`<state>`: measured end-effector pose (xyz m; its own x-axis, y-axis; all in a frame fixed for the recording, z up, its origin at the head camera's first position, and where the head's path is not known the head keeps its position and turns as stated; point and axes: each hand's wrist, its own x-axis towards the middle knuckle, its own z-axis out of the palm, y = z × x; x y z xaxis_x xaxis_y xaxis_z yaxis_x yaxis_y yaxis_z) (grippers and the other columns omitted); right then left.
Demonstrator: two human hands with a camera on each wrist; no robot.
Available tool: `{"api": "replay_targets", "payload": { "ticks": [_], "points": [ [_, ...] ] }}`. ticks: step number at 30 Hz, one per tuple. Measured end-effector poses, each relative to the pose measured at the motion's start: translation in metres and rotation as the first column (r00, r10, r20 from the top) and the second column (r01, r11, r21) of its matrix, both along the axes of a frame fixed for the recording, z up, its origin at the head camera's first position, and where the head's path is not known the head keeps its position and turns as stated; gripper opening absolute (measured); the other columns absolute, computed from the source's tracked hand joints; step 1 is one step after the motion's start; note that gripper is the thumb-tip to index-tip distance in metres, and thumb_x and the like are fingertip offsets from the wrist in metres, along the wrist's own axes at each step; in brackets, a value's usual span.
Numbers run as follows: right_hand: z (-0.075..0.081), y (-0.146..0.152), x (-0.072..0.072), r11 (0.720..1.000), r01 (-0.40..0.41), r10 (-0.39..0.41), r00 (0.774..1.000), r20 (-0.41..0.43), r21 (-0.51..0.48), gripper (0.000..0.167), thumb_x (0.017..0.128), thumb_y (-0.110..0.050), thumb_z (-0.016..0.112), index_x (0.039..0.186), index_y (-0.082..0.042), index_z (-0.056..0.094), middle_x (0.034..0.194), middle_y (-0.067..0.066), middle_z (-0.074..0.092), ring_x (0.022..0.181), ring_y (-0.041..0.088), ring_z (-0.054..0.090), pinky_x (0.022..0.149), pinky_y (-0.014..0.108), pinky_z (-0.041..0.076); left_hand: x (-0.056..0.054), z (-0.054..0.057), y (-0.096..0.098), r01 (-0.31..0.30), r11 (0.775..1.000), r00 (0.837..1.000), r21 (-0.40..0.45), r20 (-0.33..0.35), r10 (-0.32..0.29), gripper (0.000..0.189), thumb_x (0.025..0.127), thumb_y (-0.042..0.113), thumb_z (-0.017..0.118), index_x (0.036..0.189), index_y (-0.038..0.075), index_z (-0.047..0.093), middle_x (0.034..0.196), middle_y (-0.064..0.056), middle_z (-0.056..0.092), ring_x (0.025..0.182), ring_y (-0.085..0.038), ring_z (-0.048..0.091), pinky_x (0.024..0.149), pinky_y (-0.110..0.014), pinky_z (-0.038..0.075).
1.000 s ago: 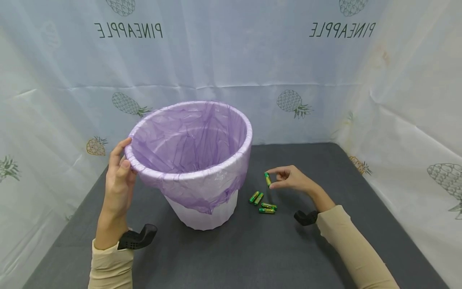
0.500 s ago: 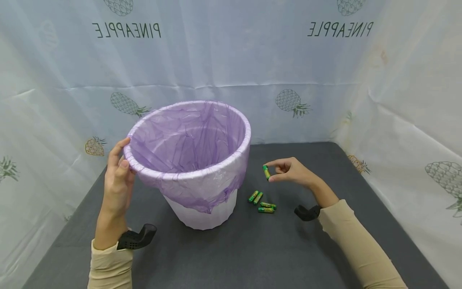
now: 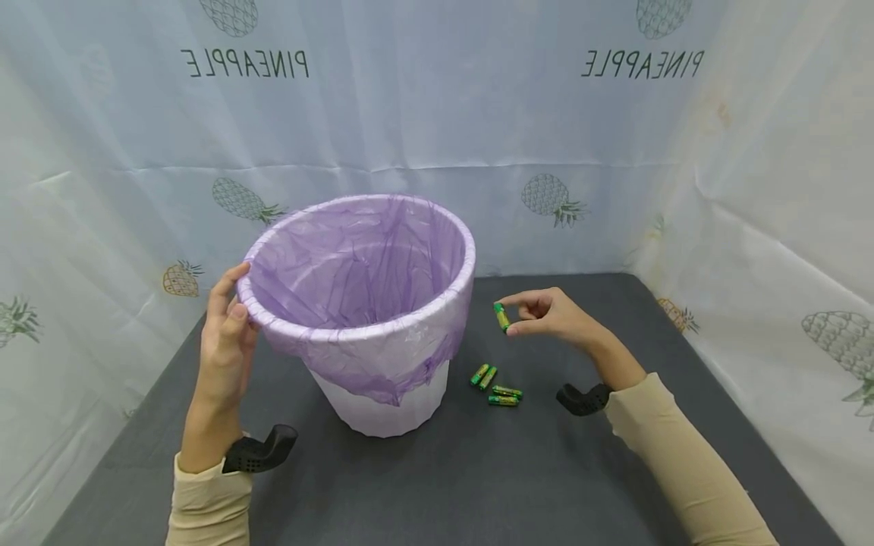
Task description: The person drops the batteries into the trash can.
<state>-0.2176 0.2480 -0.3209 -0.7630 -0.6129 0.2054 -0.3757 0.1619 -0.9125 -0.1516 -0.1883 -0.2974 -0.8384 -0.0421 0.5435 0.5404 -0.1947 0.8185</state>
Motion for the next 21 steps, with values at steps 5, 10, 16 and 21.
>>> {"api": "replay_targets", "payload": {
  "ticks": [5, 10, 16, 21],
  "points": [
    [0.012, -0.004, -0.001, 0.997, -0.034, 0.031, 0.999, -0.042, -0.064, 0.047, 0.085, 0.010, 0.061, 0.119, -0.022, 0.067, 0.066, 0.003, 0.029, 0.055, 0.019, 0.021, 0.050, 0.032, 0.026, 0.000, 0.000, 0.000, 0.002, 1.000, 1.000, -0.003, 0.000, -0.002, 0.047, 0.096, 0.013, 0.043, 0.143, 0.014, 0.037, 0.130, -0.001, 0.055, 0.114, -0.008, 0.054, 0.099, -0.016, 0.042],
    [0.028, -0.009, 0.002, 0.995, -0.048, 0.043, 0.997, -0.067, -0.088, 0.047, 0.085, 0.011, 0.060, 0.119, -0.020, 0.067, 0.066, 0.004, 0.030, 0.055, 0.019, 0.022, 0.050, 0.034, 0.024, 0.000, 0.000, 0.000, 0.016, 1.000, 1.000, -0.008, -0.025, -0.017, 0.045, 0.097, 0.014, 0.043, 0.141, 0.015, 0.039, 0.131, -0.002, 0.055, 0.115, -0.009, 0.053, 0.100, -0.016, 0.041],
    [0.044, -0.015, 0.004, 0.993, -0.042, 0.032, 0.995, -0.098, -0.108, 0.049, 0.084, 0.014, 0.058, 0.119, -0.020, 0.067, 0.067, 0.003, 0.032, 0.055, 0.018, 0.024, 0.051, 0.033, 0.024, 0.000, 0.000, -0.001, 0.026, 0.999, 0.999, -0.022, -0.035, -0.026, 0.045, 0.097, 0.014, 0.044, 0.142, 0.015, 0.038, 0.134, -0.004, 0.052, 0.116, -0.009, 0.052, 0.101, -0.016, 0.040],
    [0.059, -0.019, 0.005, 0.991, -0.014, 0.003, 0.996, -0.086, -0.132, 0.048, 0.084, 0.014, 0.057, 0.118, -0.017, 0.068, 0.067, 0.000, 0.035, 0.058, 0.016, 0.029, 0.053, 0.033, 0.025, 0.000, 0.000, -0.001, 0.030, 0.999, 0.999, -0.026, -0.045, -0.031, 0.045, 0.097, 0.014, 0.043, 0.142, 0.015, 0.038, 0.133, -0.004, 0.052, 0.115, -0.009, 0.053, 0.100, -0.016, 0.041]
  ]
}}
